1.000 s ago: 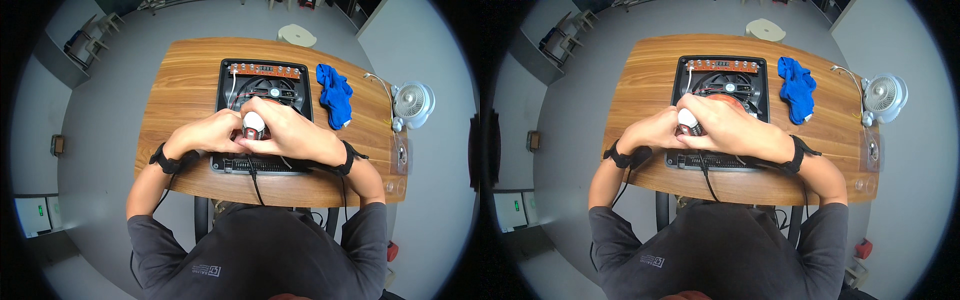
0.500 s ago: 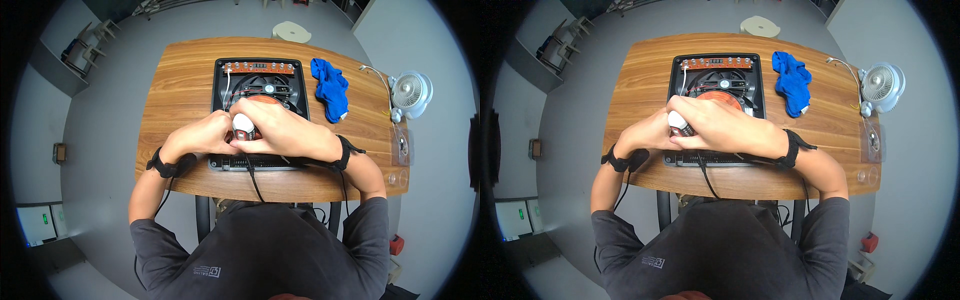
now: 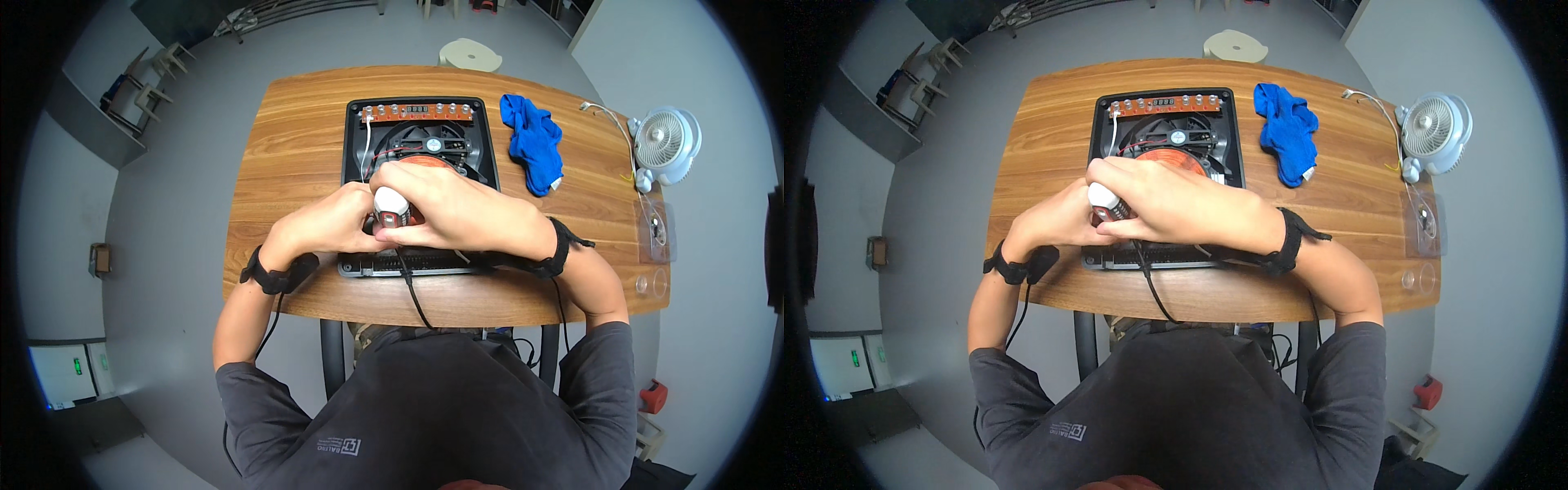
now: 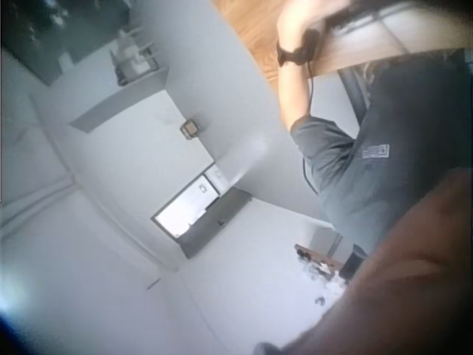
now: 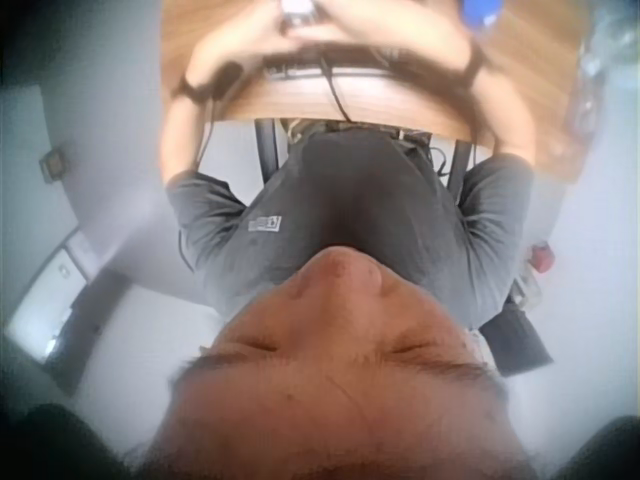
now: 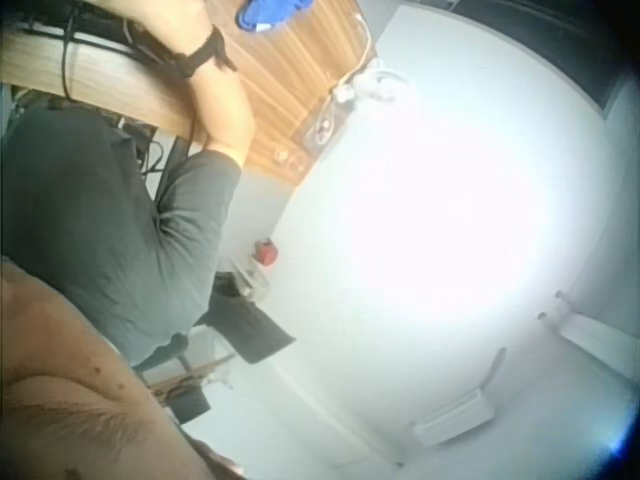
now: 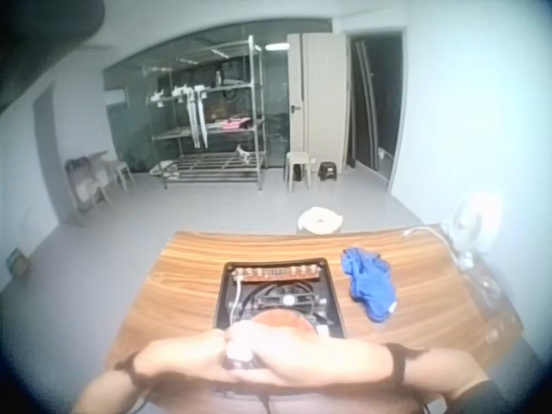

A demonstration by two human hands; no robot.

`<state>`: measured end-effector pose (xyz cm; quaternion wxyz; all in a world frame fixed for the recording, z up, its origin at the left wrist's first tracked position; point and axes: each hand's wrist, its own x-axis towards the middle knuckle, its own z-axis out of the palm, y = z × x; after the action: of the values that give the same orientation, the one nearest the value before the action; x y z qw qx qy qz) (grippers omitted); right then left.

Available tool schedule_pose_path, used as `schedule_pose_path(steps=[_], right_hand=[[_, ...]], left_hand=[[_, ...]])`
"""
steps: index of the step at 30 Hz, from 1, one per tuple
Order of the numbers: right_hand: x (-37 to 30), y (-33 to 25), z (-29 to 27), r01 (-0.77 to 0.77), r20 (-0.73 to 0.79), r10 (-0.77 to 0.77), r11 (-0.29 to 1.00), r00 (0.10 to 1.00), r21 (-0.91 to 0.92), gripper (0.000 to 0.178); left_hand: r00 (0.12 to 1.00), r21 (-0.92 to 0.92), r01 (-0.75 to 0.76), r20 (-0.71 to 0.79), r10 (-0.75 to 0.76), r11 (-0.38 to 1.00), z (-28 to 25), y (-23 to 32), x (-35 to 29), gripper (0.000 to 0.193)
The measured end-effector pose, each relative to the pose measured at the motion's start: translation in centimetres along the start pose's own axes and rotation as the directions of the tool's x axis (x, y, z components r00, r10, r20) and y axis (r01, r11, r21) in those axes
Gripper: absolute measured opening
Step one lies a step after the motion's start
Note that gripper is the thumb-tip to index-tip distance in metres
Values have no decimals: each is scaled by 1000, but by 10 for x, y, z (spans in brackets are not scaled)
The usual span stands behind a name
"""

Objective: The person uses a screwdriver to remove screws from the back and internal components of a black electronic device. They remove the back cover, then unscrew and lift out the copper heat sink and circuit board assembly, placing them on the table.

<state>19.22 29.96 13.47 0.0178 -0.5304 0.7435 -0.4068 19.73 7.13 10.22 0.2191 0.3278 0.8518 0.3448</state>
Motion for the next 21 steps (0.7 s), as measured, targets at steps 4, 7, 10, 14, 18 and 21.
schedule_pose_path(steps=[4, 7, 10, 14, 18, 21], right_hand=[[-2, 5, -4, -16, 21, 16, 1000, 1000, 2, 38], [-2, 5, 1, 53, 7, -53, 999, 999, -3, 36], [-1, 0, 0, 111, 22, -110, 994, 994, -26, 35], [-4, -18, -9, 5, 46, 4, 982, 999, -187, 42], [5, -30, -2, -53, -43, 35, 820, 998, -570, 52], [8, -39, 3, -114, -16, 134, 767, 991, -632, 41]], left_hand=[[993, -18, -112, -49, 111, 994, -3, 9, -2, 42], [989, -184, -113, -111, 94, 976, 6, 5, -3, 37], [985, -232, -69, -171, 29, 970, 14, -9, -7, 39], [947, -33, -197, -265, 181, 980, 17, 1, -10, 35], [922, 74, -176, -338, 190, 982, 23, 1, -9, 25], [895, 166, -170, -386, 223, 971, 31, 7, -8, 25]])
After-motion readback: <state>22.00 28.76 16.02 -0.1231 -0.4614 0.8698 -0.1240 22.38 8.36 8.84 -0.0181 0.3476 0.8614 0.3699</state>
